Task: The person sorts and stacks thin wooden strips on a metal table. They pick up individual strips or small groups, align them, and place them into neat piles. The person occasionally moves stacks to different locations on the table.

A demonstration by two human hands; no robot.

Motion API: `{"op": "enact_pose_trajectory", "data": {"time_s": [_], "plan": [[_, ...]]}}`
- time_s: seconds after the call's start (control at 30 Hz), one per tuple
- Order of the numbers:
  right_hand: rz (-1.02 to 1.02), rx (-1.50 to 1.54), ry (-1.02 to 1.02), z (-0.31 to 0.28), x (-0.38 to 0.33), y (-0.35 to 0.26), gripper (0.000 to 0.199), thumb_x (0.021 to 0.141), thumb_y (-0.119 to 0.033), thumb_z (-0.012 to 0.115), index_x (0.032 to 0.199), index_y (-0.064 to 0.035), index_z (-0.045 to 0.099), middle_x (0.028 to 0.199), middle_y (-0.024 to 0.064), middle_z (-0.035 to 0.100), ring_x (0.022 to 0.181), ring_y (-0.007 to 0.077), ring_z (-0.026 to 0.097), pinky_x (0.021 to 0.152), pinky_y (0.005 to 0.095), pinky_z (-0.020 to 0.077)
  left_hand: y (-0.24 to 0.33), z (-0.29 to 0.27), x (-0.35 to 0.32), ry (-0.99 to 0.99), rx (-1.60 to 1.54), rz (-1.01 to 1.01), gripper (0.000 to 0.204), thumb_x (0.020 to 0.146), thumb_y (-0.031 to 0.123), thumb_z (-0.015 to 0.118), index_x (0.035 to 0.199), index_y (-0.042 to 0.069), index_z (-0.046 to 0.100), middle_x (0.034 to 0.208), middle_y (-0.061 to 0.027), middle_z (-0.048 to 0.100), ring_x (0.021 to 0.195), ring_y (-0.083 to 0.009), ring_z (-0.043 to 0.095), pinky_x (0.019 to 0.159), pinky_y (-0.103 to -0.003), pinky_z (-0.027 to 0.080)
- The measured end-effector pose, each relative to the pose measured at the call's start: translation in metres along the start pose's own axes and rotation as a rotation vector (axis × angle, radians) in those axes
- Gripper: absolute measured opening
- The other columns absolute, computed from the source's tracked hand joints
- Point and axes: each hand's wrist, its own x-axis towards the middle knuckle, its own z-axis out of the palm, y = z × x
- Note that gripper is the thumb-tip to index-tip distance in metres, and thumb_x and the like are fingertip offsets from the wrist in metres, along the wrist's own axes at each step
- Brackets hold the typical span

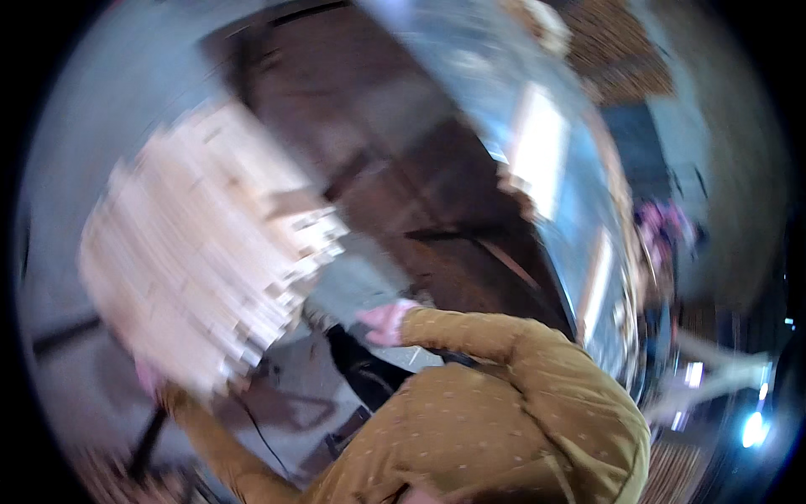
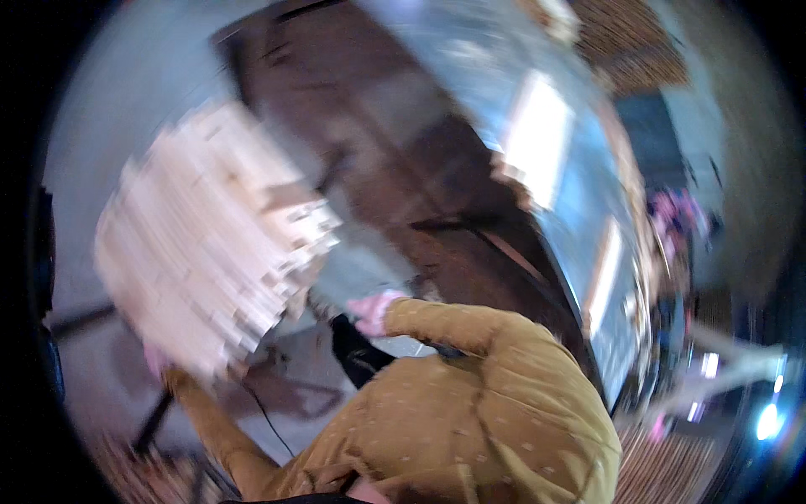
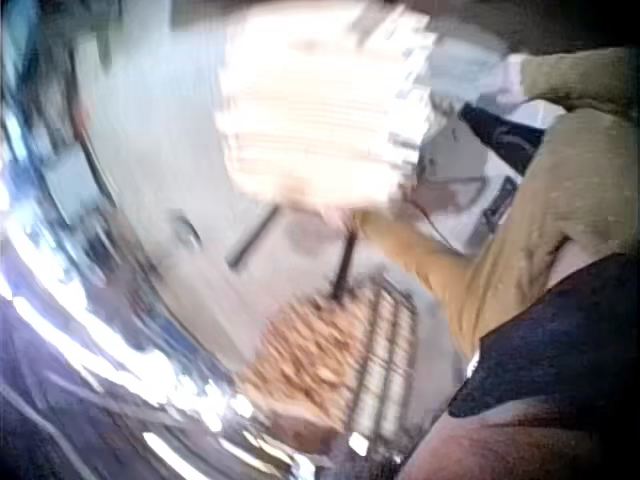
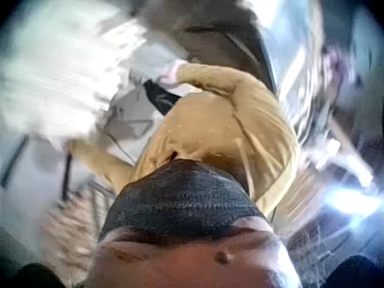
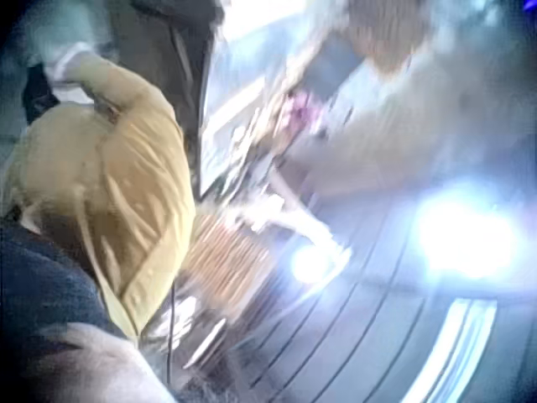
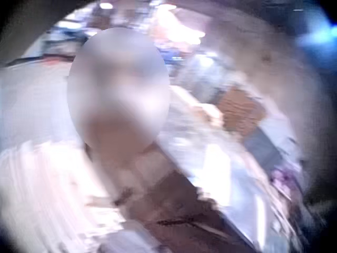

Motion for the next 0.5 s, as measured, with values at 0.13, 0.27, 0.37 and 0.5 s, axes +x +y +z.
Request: {"op": "enact_pose_trajectory", "data": {"time_s": [0.13, 0.27, 0.37, 0.5], "plan": [[0.167, 0.03, 0.036, 0.001, -0.084, 0.016, 0.067, 0.092, -0.039, 0.052, 0.15, -0.0105, 0.033, 0.129, 0.0193, 0.06, 0.117, 0.0352, 0.058, 0.1, 0.0431, 0.0465, 0.095, 0.028, -0.147, -0.22, -0.316, -0.083, 0.038, 0.093, 0.03, 0.061, 0.119, 0.005, 0.051, 0.107, -0.0133, 0.055, 0.091, -0.0272, 0.052, 0.075, -0.036, 0.044], [0.233, 0.236, 0.357, 0.07, -0.16, 0.093, 0.066, 0.091, -0.038, 0.054, 0.149, -0.0113, 0.036, 0.127, 0.0201, 0.061, 0.114, 0.0367, 0.06, 0.097, 0.0447, 0.0487, 0.172, 0.04, -0.298, -0.645, -0.437, -0.219, 0.032, 0.093, 0.025, 0.062, 0.115, 0.005, 0.052, 0.101, -0.0099, 0.053, 0.083, -0.0225, 0.05, 0.069, -0.032, 0.042], [0.385, 0.363, 0.585, 0.114, -0.25, 0.157, 0.059, 0.089, -0.037, 0.055, 0.14, -0.01, 0.044, 0.122, 0.0212, 0.063, 0.11, 0.0379, 0.062, 0.092, 0.0471, 0.0507, 0.237, 0.066, -0.353, -0.824, -0.562, -0.264, 0.028, 0.093, 0.022, 0.063, 0.113, 0.005, 0.053, 0.096, -0.0073, 0.052, 0.077, -0.019, 0.049, 0.064, -0.029, 0.042], [1.098, 0.615, 1.134, 0.184, -0.401, 0.26, 0.04, 0.082, -0.033, 0.058, 0.109, -0.0047, 0.051, 0.105, 0.0223, 0.066, 0.095, 0.0347, 0.067, 0.081, 0.0472, 0.0544, 0.365, 0.125, -0.434, -1.187, -0.99, -0.247, 0.022, 0.093, 0.017, 0.064, 0.109, 0.005, 0.053, 0.09, -0.0038, 0.051, 0.07, -0.0143, 0.046, 0.057, -0.025, 0.041]]}}
